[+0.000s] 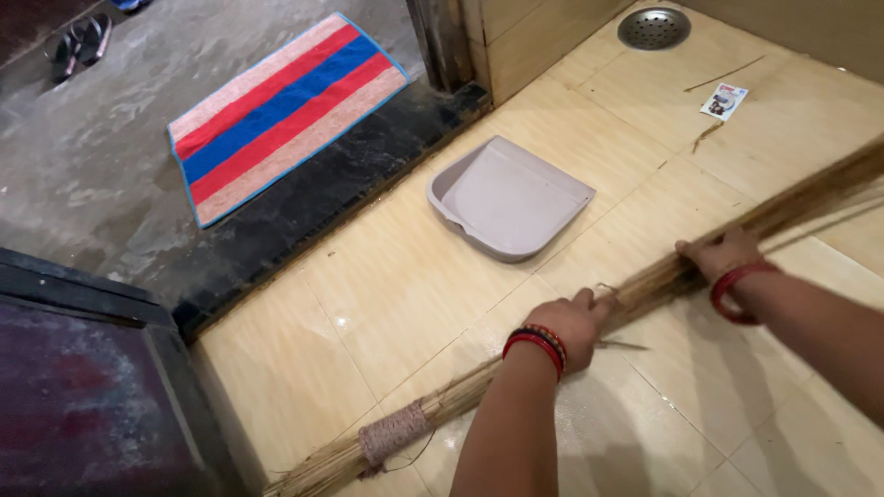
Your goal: The person gathers thin wooden sticks on a tiled floor and secures them into a bundle by wrapping a wire around one end.
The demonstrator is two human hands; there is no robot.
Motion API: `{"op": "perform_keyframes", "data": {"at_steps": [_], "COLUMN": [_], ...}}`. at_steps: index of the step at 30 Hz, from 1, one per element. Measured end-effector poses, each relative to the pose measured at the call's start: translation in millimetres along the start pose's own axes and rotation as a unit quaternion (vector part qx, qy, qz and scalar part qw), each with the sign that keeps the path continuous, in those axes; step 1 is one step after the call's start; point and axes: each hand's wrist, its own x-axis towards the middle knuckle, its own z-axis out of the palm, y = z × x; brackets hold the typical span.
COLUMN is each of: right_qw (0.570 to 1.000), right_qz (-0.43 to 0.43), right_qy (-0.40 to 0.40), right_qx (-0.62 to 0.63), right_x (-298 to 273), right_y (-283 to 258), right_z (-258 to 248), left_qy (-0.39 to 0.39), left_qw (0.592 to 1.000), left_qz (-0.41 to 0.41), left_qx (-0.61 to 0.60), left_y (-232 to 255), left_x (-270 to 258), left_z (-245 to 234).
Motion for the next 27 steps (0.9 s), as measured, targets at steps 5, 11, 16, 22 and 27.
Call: {"op": "perform_keyframes", "data": {"at_steps": [5, 11, 16, 22, 27], "right_qw": [0.995, 0.971, 0.937, 0.950, 0.976], "right_qz": [-0.087, 0.012, -0.005, 0.083, 0.065], "right_qy": [0.003, 0.189, 0.302, 0.261, 0.193], "right_qx": [0.053, 0.143, 0.176, 0.148, 0.084], "right_x": [6.0, -81.9, -95.0, -117.6, -125.0], "right_y": [-20.6, -56.7, -37.7, -8.5, 13.4], "right_z": [-19.7, -29.6, -24.4, -17.1, 6.2], "left_qy": [0.029, 0.034, 0.007, -0.033, -0.012], "left_qw": [0.999, 0.999, 1.000, 0.998, 1.000], "left_qz": [-0.022, 0.004, 0.025, 0.048, -0.007], "left_qx": [0.009, 0.019, 0.010, 0.020, 0.015], "left_y": [-14.9, -5.4, 16.8, 40.7, 56.3], "left_x": [0.9, -5.7, -14.4, -16.0, -0.6], "left_z": [-6.4, -5.6, 1.6, 17.9, 37.4]}}
